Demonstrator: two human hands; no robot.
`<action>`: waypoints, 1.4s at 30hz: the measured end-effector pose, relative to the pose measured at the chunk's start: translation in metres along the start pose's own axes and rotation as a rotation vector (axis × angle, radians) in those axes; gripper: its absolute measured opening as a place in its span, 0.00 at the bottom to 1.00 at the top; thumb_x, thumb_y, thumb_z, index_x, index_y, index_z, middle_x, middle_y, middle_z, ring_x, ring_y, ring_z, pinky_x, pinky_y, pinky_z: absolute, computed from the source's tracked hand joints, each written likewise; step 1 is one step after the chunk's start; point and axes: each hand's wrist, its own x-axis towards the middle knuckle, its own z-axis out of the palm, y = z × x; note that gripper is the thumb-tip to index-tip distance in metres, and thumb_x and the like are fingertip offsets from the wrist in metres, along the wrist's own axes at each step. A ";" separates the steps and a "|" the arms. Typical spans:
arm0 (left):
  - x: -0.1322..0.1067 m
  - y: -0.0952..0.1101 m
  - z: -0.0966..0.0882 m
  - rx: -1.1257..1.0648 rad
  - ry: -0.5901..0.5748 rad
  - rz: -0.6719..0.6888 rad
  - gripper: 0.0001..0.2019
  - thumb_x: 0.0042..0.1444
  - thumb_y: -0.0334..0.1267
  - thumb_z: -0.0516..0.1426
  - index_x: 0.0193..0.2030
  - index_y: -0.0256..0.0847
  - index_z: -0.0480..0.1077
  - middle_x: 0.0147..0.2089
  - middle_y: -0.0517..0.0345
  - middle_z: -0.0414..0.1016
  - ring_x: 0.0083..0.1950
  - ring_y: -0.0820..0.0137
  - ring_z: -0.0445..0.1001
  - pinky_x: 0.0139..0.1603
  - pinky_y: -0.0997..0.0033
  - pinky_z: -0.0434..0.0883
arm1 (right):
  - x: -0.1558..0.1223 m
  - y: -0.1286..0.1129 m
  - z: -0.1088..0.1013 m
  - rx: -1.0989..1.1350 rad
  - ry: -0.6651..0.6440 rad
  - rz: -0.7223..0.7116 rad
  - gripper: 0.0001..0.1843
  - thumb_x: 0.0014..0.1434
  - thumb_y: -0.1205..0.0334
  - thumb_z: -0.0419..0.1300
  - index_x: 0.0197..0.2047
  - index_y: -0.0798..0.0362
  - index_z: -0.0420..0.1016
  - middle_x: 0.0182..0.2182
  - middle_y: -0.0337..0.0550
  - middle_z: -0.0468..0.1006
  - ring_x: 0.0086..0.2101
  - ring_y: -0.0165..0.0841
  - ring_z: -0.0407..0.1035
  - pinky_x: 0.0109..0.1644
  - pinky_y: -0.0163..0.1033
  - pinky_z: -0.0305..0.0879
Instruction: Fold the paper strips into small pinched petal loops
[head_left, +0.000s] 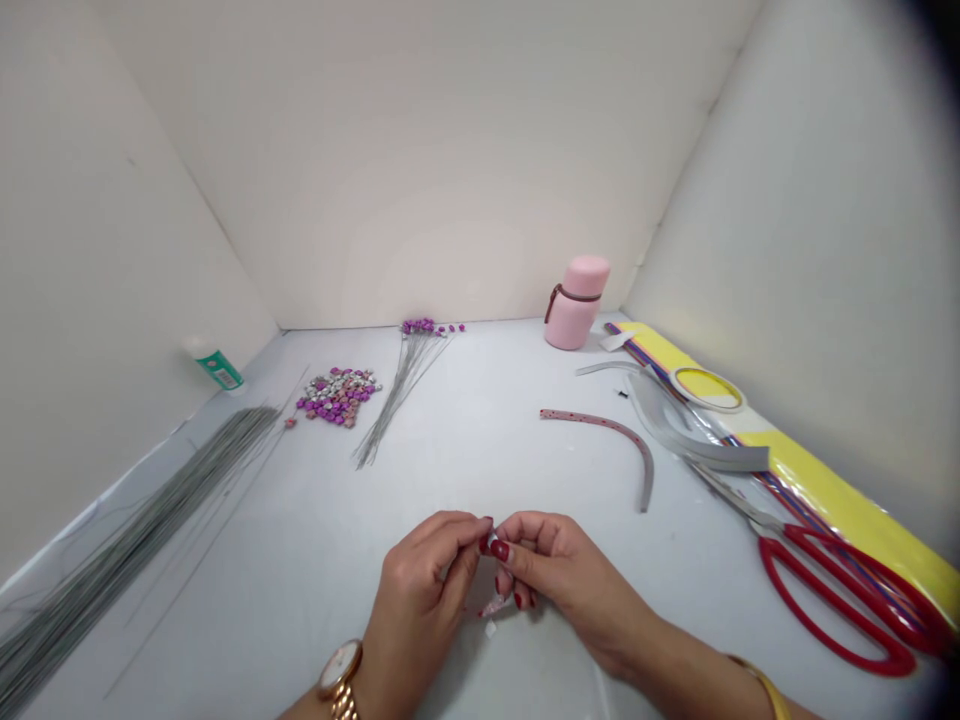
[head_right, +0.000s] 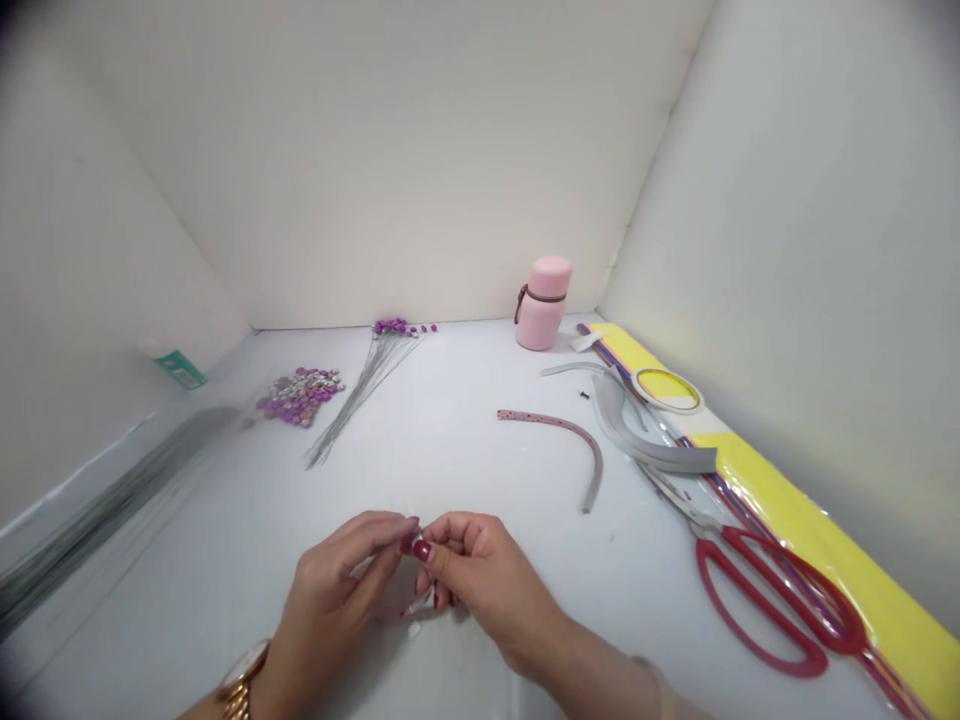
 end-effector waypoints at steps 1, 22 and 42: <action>0.000 0.000 0.000 0.007 -0.014 0.002 0.12 0.55 0.26 0.50 0.40 0.41 0.72 0.38 0.52 0.75 0.39 0.69 0.73 0.40 0.72 0.70 | 0.000 -0.001 0.000 0.000 0.005 -0.009 0.13 0.49 0.54 0.62 0.28 0.57 0.72 0.19 0.36 0.71 0.17 0.22 0.57 0.22 0.29 0.50; 0.008 0.006 0.007 -0.486 0.087 -0.643 0.08 0.47 0.38 0.60 0.32 0.35 0.75 0.31 0.53 0.79 0.33 0.67 0.74 0.35 0.71 0.70 | 0.002 0.002 0.000 -0.141 0.073 -0.065 0.18 0.48 0.49 0.61 0.28 0.57 0.75 0.18 0.34 0.67 0.19 0.24 0.56 0.24 0.30 0.52; 0.001 0.001 0.005 -0.106 0.014 -0.160 0.09 0.54 0.32 0.53 0.37 0.41 0.74 0.36 0.53 0.76 0.40 0.65 0.74 0.39 0.69 0.72 | 0.003 0.003 -0.001 -0.131 0.071 -0.091 0.17 0.52 0.50 0.59 0.25 0.58 0.71 0.15 0.34 0.65 0.19 0.23 0.56 0.23 0.29 0.50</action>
